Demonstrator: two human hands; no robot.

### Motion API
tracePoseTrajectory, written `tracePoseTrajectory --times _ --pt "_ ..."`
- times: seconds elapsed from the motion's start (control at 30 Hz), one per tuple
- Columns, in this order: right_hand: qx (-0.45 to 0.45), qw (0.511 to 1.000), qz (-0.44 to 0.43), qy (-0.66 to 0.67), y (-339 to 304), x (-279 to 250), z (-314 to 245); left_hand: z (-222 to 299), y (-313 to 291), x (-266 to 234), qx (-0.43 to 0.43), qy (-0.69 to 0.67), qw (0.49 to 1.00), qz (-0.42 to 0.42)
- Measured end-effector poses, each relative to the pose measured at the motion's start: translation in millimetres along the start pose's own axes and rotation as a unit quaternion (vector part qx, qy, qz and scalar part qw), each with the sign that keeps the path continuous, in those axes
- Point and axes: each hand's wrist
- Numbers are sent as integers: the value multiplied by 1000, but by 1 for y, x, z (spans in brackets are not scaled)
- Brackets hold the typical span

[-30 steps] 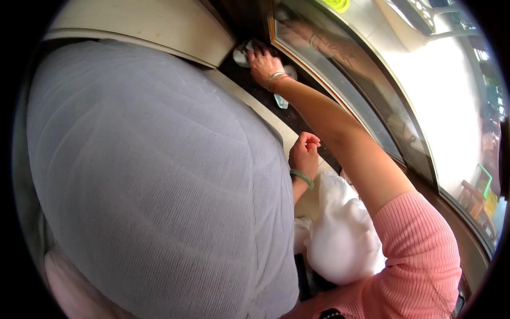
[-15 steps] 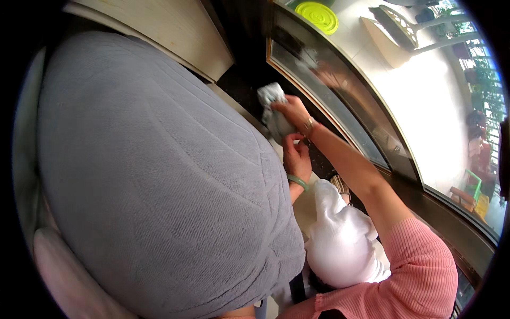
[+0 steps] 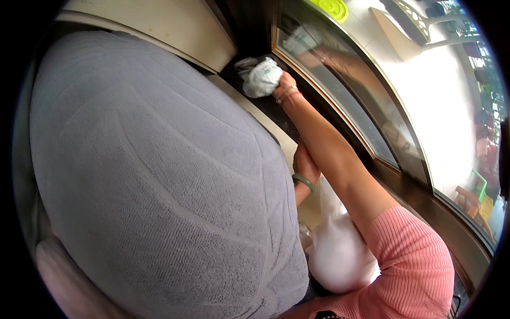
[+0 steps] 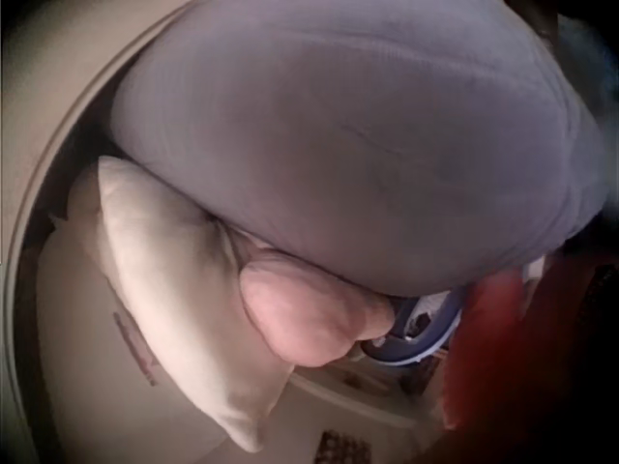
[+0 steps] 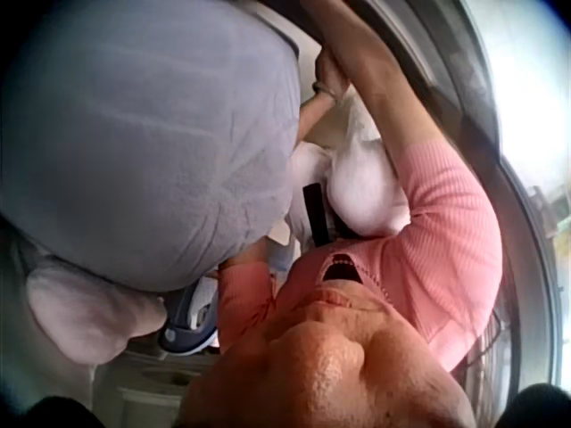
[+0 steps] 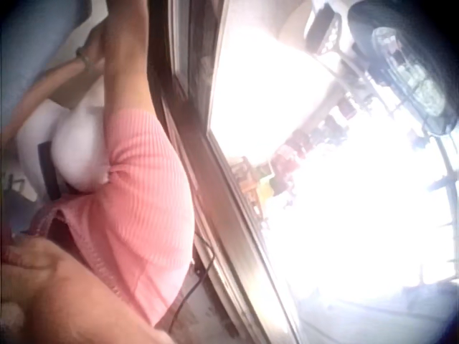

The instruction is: The person cleans a sliding glass door and its frame using a cloth and water from a green bucket. They wipe the glass surface and the lower track, repeatedly dipping the cloth into the bucket to rinse and wring it out. The person also moves a plastic storage unit to access the area behind it.

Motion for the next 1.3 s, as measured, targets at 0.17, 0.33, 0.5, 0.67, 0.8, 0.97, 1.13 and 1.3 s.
tracePoseTrajectory --times 0.17,0.33,0.5,0.67,0.8,0.97,1.13,1.3 --pt "1 1000 3 -27 -96 -100 4 -27 -3 -34 148 490 858 -46" --pt "31 996 -46 -69 -108 -92 -7 -27 -5 -21 139 433 888 -67" --pt "-17 994 55 -92 -33 22 46 -15 -4 -25 100 451 886 -34" --pt "-28 980 165 -111 36 26 -40 -34 -14 18 137 437 884 -92" --pt "-38 997 -13 -60 -44 19 49 -17 -5 -26 157 417 895 -8" --pt "-92 992 31 -82 -124 -114 -18 -43 3 -22 113 379 917 -44" --pt "-99 991 3 -90 -212 -210 -37 -40 1 -20 124 302 945 -13" --pt "13 993 -70 -99 -253 -152 -27 -66 12 -42 175 368 911 68"
Point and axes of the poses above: each hand's wrist, its own y-axis towards the middle knuckle, its own x-axis out of the palm, z = x × y, and after that the axes turned 12 degrees about x, right-handed
